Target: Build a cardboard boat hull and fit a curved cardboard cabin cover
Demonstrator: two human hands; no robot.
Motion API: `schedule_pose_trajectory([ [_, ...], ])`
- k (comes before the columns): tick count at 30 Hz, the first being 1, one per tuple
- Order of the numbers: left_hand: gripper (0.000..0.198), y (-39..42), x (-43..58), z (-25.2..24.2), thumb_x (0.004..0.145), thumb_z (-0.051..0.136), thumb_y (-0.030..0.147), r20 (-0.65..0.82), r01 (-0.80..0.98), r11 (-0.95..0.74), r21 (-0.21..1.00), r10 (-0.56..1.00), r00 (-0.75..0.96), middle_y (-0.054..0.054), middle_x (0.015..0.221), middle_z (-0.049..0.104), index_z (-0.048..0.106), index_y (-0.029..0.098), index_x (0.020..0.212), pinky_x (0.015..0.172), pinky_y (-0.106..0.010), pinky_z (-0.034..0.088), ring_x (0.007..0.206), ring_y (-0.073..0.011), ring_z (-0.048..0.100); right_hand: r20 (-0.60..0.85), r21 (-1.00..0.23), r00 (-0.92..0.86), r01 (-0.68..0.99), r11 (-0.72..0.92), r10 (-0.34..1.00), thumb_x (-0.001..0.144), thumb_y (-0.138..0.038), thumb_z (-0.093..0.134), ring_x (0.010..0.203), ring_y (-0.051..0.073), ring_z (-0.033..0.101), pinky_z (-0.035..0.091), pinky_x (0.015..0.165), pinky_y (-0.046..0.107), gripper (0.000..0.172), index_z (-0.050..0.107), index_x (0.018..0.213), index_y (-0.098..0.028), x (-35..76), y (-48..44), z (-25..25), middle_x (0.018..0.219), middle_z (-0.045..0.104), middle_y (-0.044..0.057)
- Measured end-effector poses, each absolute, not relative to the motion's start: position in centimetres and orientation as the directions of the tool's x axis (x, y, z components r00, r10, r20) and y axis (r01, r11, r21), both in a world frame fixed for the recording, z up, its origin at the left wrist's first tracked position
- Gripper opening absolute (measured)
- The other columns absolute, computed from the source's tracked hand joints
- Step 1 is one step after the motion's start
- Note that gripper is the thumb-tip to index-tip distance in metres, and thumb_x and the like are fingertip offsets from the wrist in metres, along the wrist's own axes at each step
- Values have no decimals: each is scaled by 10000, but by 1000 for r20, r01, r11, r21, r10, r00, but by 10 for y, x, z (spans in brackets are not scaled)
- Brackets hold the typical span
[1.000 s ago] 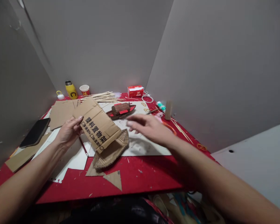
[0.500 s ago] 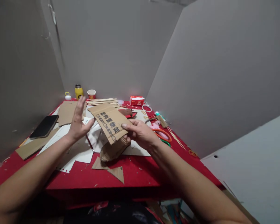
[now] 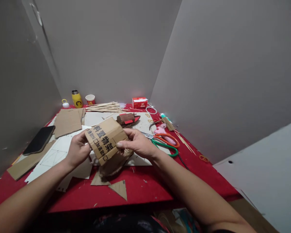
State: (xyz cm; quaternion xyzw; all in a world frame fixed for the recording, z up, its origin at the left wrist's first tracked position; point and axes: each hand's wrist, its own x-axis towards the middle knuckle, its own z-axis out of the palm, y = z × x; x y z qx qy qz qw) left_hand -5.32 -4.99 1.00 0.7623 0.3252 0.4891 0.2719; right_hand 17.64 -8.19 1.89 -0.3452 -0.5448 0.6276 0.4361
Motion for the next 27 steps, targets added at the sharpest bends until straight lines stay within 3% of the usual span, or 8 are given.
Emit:
schedule_pose_trajectory([
  [5, 533, -42, -58, 12, 747, 652, 98, 602, 270, -684, 678, 727, 329, -60, 1279, 650, 605, 241, 1258, 1013, -335, 468, 1153, -228, 616, 10, -991, -485, -123, -57, 874, 683, -293, 803, 594, 102, 645, 554, 555, 215, 383, 691, 1015, -141, 184, -79, 16, 778, 707, 6],
  [9, 604, -32, -64, 8, 821, 554, 78, 783, 448, -853, 268, 464, 414, -81, 1337, 610, 480, 239, 1398, 1030, -383, 486, 1210, -218, 590, 136, -981, -314, 89, 172, 940, 763, -419, 724, 970, 218, 669, 566, 834, 378, 603, 554, 1288, -177, 189, -82, 18, 1156, 669, 99],
  [12, 705, -30, -65, 10, 808, 512, 4, 811, 583, -811, -55, 305, 500, -153, 1339, 593, 352, 171, 1475, 1009, -410, 509, 1228, -242, 576, 353, -805, -148, 456, 380, 924, 745, -543, 701, 1335, 335, 420, 363, 1079, 554, 914, 293, 1490, -206, 188, -91, 22, 1482, 406, 166],
  [15, 764, -34, -62, 15, 790, 515, -28, 809, 617, -767, -177, 244, 535, -189, 1334, 586, 287, 143, 1499, 982, -419, 527, 1223, -268, 579, 478, -534, -211, 701, 473, 852, 669, -630, 723, 1451, 368, 170, 216, 1140, 601, 1204, 35, 1547, -174, 185, -103, 27, 1579, 184, 202],
  [18, 801, -43, -55, 21, 786, 523, -27, 795, 671, -688, -276, 228, 562, -223, 1331, 576, 230, 128, 1515, 925, -418, 554, 1194, -297, 599, 508, -376, -249, 798, 472, 825, 636, -692, 709, 1469, 369, 54, 174, 1156, 592, 1300, -38, 1541, -131, 186, -111, 31, 1597, 43, 221],
  [22, 834, -60, -43, 28, 769, 501, -39, 773, 682, -678, -273, 268, 575, -214, 1293, 611, 202, 146, 1525, 922, -417, 553, 1159, -288, 623, 487, -323, -351, 778, 539, 800, 651, -649, 714, 1440, 363, 196, 255, 1147, 541, 1254, 31, 1537, -83, 191, -111, 33, 1566, 174, 249],
  [25, 833, -73, -35, 43, 735, 519, -7, 686, 668, -736, -105, 433, 585, -196, 1355, 563, 261, 172, 1507, 980, -469, 512, 1236, -304, 559, 520, -317, -374, 751, 580, 768, 670, -499, 713, 1335, 364, 364, 349, 1101, 514, 1125, 138, 1521, -40, 194, -106, 32, 1472, 350, 259],
  [27, 859, -81, -32, 58, 732, 584, 78, 572, 636, -771, 22, 532, 625, -200, 1488, 406, 232, 170, 1510, 1072, -538, 409, 1375, -345, 384, 532, -318, -385, 735, 599, 754, 665, -434, 699, 1280, 365, 407, 389, 1065, 516, 1062, 197, 1507, -26, 195, -105, 33, 1423, 397, 257],
])
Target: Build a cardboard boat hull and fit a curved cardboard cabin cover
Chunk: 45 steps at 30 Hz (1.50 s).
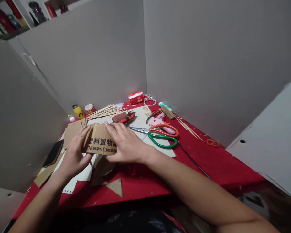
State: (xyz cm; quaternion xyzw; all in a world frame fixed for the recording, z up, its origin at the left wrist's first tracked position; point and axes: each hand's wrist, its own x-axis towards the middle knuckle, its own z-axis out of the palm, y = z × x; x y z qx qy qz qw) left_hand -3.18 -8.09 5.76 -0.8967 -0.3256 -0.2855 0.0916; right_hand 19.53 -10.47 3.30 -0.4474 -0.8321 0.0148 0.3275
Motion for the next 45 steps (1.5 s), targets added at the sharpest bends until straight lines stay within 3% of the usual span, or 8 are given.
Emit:
schedule_pose_trajectory([
  [3, 1009, -88, -32, 80, 712, 668, 173, 422, 585, -804, 107, 569, 705, -182, 1590, 176, 87, 201, 1536, 1144, -597, 250, 1457, -375, 164, 545, -327, -439, 673, 663, 714, 648, -397, 702, 1267, 352, 406, 393, 1062, 506, 1040, 232, 1493, -14, 197, -106, 35, 1405, 408, 251],
  [8, 1092, -85, -36, 94, 690, 721, 200, 271, 537, -819, 202, 574, 773, -136, 1557, 259, 30, 296, 1530, 1121, -585, 307, 1403, -354, 295, 619, -347, -454, 574, 742, 641, 632, -368, 706, 1290, 327, 380, 347, 1099, 485, 1024, 252, 1472, 1, 197, -108, 37, 1398, 402, 250],
  [20, 1008, -74, -38, 76, 594, 759, 204, 303, 455, -820, 346, 557, 773, -116, 1357, 390, 249, 283, 1460, 1051, -507, 369, 1264, -321, 394, 596, -420, -490, 484, 767, 636, 615, -363, 713, 1281, 320, 392, 350, 1085, 507, 1047, 213, 1487, -70, 192, -101, 27, 1414, 394, 225],
  [29, 765, -65, -28, 68, 633, 681, 231, 385, 345, -793, 503, 563, 731, -86, 1295, 482, 393, 267, 1341, 1042, -482, 379, 1216, -302, 457, 644, -520, -401, 395, 758, 651, 600, -388, 730, 1276, 318, 431, 369, 1072, 515, 1026, 249, 1466, -120, 183, -93, 14, 1375, 444, 208],
  [33, 773, -64, -18, 63, 655, 672, 217, 441, 297, -757, 581, 600, 667, -90, 1366, 471, 388, 285, 1371, 1065, -502, 393, 1252, -311, 476, 675, -530, -343, 391, 752, 654, 639, -397, 711, 1347, 338, 367, 320, 1097, 554, 1049, 160, 1505, -179, 184, -93, 10, 1442, 387, 199],
  [36, 886, -63, -15, 56, 702, 682, 222, 433, 314, -714, 626, 653, 621, -101, 1513, 360, 254, 300, 1473, 1098, -517, 373, 1357, -323, 397, 688, -521, -298, 432, 736, 662, 655, -403, 706, 1381, 359, 316, 286, 1105, 587, 1066, 119, 1518, -184, 187, -92, 8, 1477, 342, 211],
  [40, 926, -62, -19, 46, 756, 641, 178, 469, 440, -722, 534, 686, 556, -100, 1586, 249, 139, 281, 1527, 1146, -524, 300, 1428, -315, 292, 714, -477, -268, 489, 730, 646, 643, -358, 702, 1394, 348, 299, 293, 1114, 563, 1080, 107, 1521, -157, 192, -90, 11, 1491, 312, 223],
  [45, 905, -55, -27, 34, 742, 493, -2, 588, 570, -805, 161, 543, 600, -119, 1526, 378, 154, 273, 1534, 1110, -520, 371, 1386, -299, 382, 691, -389, -313, 599, 700, 652, 671, -315, 659, 1447, 342, 178, 257, 1138, 558, 1058, 69, 1522, -100, 190, -91, 11, 1536, 224, 248],
])
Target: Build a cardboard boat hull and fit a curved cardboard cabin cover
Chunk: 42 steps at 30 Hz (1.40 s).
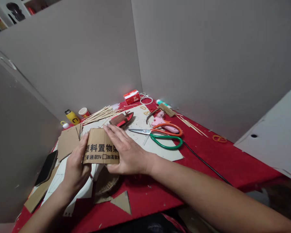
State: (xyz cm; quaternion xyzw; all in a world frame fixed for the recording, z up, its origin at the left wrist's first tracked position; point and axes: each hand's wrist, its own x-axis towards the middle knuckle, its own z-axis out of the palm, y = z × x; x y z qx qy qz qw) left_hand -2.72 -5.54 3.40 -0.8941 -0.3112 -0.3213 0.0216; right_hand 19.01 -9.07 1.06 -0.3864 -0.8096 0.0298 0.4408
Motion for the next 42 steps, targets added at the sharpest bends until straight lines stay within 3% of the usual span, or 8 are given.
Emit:
schedule_pose_trajectory([
  [4, 942, -47, -26, 26, 777, 459, -53, 611, 671, -736, -89, 492, 621, -190, 1510, 377, 12, 264, 1543, 1007, -498, 485, 1348, -331, 432, 618, -323, -263, 775, 544, 741, 697, -244, 641, 1459, 388, 71, 224, 1147, 581, 975, 136, 1502, -24, 183, -91, 4, 1559, 118, 290],
  [7, 922, -42, -22, 23, 802, 444, -59, 600, 726, -660, -192, 507, 619, -213, 1512, 354, 16, 295, 1537, 889, -471, 560, 1282, -358, 505, 598, -290, -198, 850, 440, 776, 721, -151, 595, 1433, 428, 163, 278, 1118, 612, 867, 203, 1481, -4, 181, -88, 1, 1525, 210, 317],
  [9, 866, -39, -18, 22, 804, 450, -47, 576, 747, -633, -203, 539, 614, -237, 1484, 386, 129, 284, 1536, 788, -461, 597, 1154, -373, 612, 581, -274, -188, 871, 408, 792, 733, -109, 555, 1397, 445, 259, 333, 1094, 608, 809, 237, 1467, 16, 181, -86, 0, 1483, 296, 331],
  [13, 772, -36, -8, 25, 771, 457, -44, 546, 769, -622, -148, 597, 587, -240, 1455, 424, 372, 274, 1470, 671, -470, 616, 910, -349, 722, 552, -292, -144, 889, 352, 821, 737, -34, 467, 1342, 437, 380, 430, 1042, 574, 752, 263, 1458, 33, 182, -83, -1, 1438, 373, 337],
  [19, 745, -36, 10, 38, 742, 464, -65, 675, 667, -744, 43, 513, 530, -87, 1506, 406, 499, 311, 1384, 947, -514, 540, 1246, -329, 547, 546, -436, -51, 835, 336, 836, 705, 9, 425, 1378, 418, 334, 461, 1021, 585, 847, 167, 1511, -24, 185, -85, 0, 1523, 267, 284],
  [25, 780, -43, 25, 46, 606, 441, -124, 759, 568, -808, 160, 468, 452, -52, 1496, 430, 601, 233, 1280, 1062, -438, 469, 1334, -267, 460, 668, -506, 27, 750, 427, 743, 700, 33, 406, 1434, 322, 259, 359, 1124, 559, 931, 49, 1543, -134, 185, -89, 5, 1568, 240, 172],
  [32, 706, -48, 40, 49, 599, 430, -90, 822, 502, -842, 200, 423, 382, -35, 1466, 480, 647, 211, 1199, 1081, -397, 448, 1320, -217, 484, 780, -502, 125, 710, 494, 613, 711, 27, 412, 1435, 251, 281, 311, 1159, 533, 929, 99, 1544, -238, 186, -90, 7, 1557, 306, 75],
  [42, 607, -45, 67, 36, 707, 459, -32, 861, 344, -866, 364, 454, 230, -39, 1407, 547, 621, 230, 1230, 1103, -477, 412, 1316, -219, 489, 784, -607, 338, 594, 527, 521, 758, 26, 377, 1402, 224, 355, 346, 1143, 521, 817, 247, 1509, -267, 180, -85, 5, 1512, 392, 55],
])
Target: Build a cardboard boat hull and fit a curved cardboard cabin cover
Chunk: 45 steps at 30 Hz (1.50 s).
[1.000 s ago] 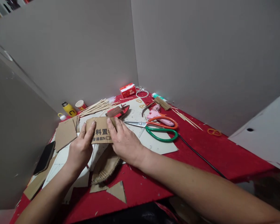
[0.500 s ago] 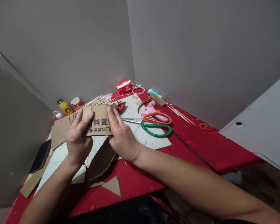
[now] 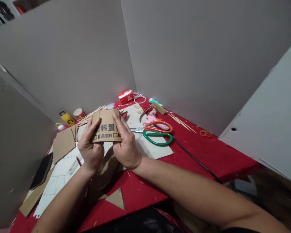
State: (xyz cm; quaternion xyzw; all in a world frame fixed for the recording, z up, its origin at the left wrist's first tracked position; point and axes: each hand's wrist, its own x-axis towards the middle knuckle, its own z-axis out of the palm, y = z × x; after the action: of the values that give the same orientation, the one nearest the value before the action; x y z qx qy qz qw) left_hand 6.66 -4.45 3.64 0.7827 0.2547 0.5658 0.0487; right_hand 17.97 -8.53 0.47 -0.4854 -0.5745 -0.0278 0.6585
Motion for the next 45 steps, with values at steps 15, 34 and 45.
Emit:
schedule_pose_trajectory([
  [15, 778, -31, 25, 41, 684, 475, -62, 748, 403, -796, 452, 584, 314, -36, 1370, 586, 480, 244, 1398, 1023, -340, 491, 1239, -213, 564, 661, -705, 183, 484, 518, 728, 754, -146, 555, 1279, 308, 509, 488, 1019, 487, 904, 110, 1540, -168, 176, -89, 4, 1506, 374, 181],
  [34, 517, -34, 60, 19, 741, 503, -4, 849, 214, -852, 479, 511, 137, 13, 1187, 708, 671, 214, 1178, 988, -307, 506, 1120, -182, 645, 626, -751, 346, 506, 423, 699, 893, -125, 385, 1404, 275, 336, 404, 1098, 486, 785, -51, 1532, -257, 164, -87, -3, 1561, 286, 65],
  [45, 516, -24, 15, 50, 662, 582, 46, 373, -14, -374, 927, 923, 91, 36, 731, 687, 714, 252, 1116, 351, -143, 385, 411, -44, 478, 397, -903, 30, 189, 385, 917, 807, -337, 663, 763, 211, 656, 554, 684, 367, 966, 59, 1546, -188, 159, -100, 4, 953, 700, 82],
])
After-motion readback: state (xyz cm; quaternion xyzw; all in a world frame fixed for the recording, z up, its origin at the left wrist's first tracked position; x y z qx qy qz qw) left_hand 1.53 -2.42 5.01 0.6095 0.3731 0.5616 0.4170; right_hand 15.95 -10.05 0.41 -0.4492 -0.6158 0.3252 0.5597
